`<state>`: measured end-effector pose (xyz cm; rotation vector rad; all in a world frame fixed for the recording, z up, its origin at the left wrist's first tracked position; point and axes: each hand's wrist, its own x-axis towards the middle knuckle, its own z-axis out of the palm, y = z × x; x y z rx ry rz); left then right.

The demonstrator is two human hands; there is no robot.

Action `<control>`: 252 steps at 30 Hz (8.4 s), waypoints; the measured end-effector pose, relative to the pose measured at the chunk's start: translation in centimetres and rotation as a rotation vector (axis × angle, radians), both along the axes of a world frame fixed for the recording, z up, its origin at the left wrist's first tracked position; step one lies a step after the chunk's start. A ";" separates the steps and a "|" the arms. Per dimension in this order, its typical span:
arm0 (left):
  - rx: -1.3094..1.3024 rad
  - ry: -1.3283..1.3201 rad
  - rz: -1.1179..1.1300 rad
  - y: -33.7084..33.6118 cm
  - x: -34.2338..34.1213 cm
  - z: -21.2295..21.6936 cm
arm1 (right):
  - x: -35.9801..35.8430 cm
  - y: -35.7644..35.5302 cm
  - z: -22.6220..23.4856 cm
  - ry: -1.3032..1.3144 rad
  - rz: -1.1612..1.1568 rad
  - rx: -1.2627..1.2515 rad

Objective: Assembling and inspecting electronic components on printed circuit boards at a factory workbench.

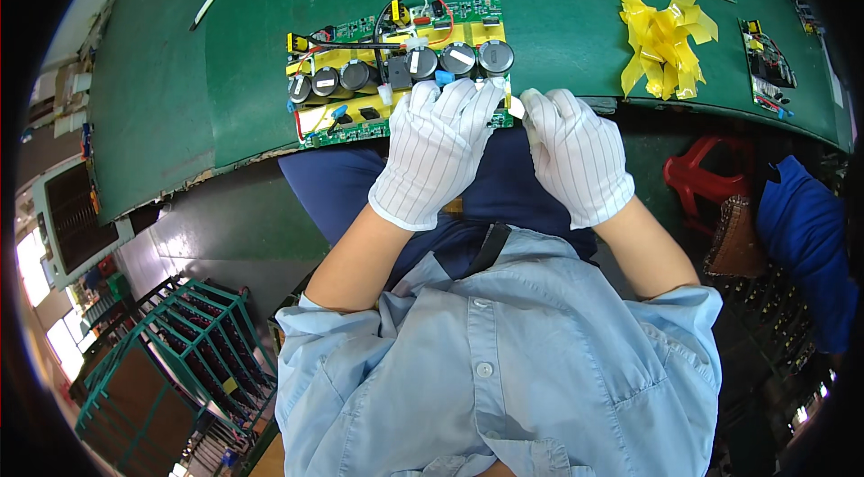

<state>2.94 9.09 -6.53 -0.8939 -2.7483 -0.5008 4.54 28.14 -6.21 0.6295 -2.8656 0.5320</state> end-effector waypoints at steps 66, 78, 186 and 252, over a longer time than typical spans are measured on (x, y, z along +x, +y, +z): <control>0.726 0.398 0.038 0.4 1.8 -3.2 | -6.5 -6.3 12.6 0.000 0.483 0.287; 0.317 0.321 0.381 -6.1 1.6 -1.9 | -9.1 -3.8 9.4 -0.023 0.341 0.076; -0.017 -0.146 0.453 -9.4 -9.5 2.0 | -5.2 -5.4 2.3 -0.069 0.438 0.428; -0.464 -0.291 -0.039 -12.1 -6.7 6.6 | -0.6 -3.4 5.0 -0.104 0.445 -0.342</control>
